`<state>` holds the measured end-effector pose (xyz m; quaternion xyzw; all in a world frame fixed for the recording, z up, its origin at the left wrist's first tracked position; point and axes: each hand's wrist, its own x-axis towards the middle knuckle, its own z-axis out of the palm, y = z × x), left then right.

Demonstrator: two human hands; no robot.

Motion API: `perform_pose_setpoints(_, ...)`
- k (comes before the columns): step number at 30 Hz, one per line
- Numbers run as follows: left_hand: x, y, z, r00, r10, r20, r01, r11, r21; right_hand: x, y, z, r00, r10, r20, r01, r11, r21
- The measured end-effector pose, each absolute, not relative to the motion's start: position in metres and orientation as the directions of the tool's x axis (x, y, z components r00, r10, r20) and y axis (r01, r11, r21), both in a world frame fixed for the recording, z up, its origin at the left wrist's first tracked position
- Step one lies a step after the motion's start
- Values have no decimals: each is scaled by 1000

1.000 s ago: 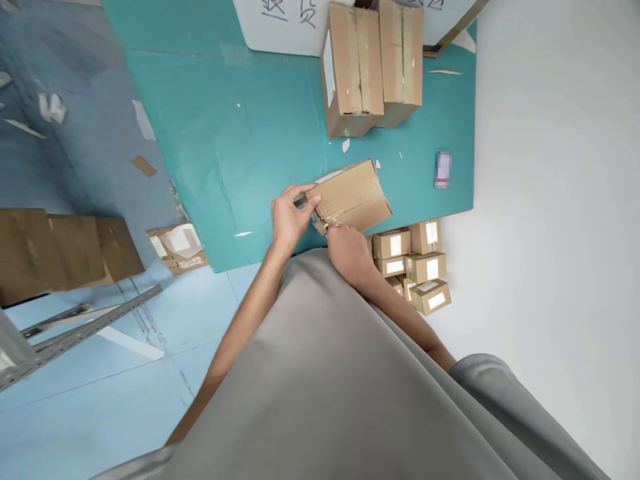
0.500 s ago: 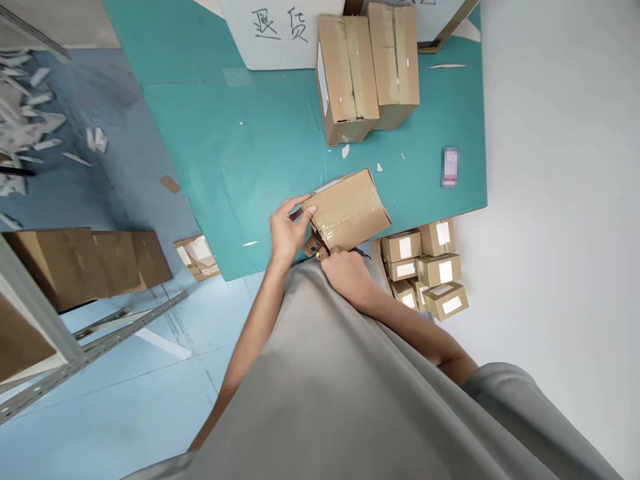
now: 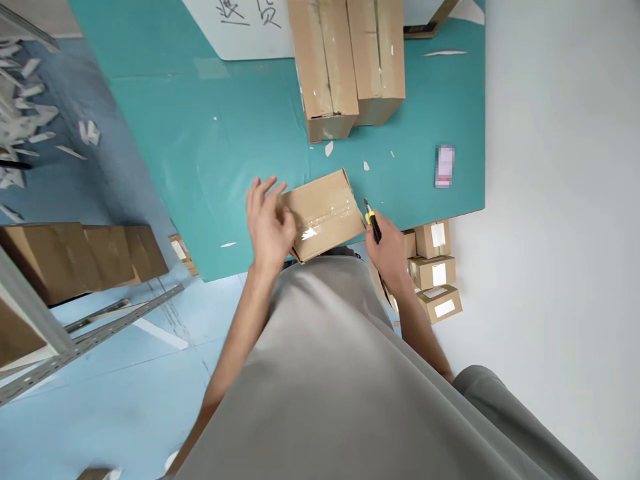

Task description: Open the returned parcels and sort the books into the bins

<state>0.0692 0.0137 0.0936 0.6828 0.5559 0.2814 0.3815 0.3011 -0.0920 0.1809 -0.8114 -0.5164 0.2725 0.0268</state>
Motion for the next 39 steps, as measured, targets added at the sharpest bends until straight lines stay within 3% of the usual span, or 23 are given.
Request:
perform_pose_setpoints(3, 111, 5, 109, 428, 904, -26, 566, -245, 787, 315, -93, 169, 244, 872, -424, 793, -431, -431)
perform_pose_setpoints(6, 140, -2, 108, 530, 847, -51, 557, -302, 774, 319, -89, 167, 218, 870, -443, 806, -416, -421)
perform_pose_setpoints(18, 141, -6, 95, 519, 849, -97, 590, -274, 759, 319, -44, 173, 108, 838, -534, 899, -312, -306)
perform_pose_setpoints(28, 140, -6, 92, 521, 848, -97, 594, -279, 754, 308, -44, 183, 190, 790, -583, 876, -404, -262)
perform_pose_setpoints(39, 143, -5, 87, 536, 838, -99, 588, -286, 757, 295, -53, 205, 277, 663, -695, 895, -441, -63)
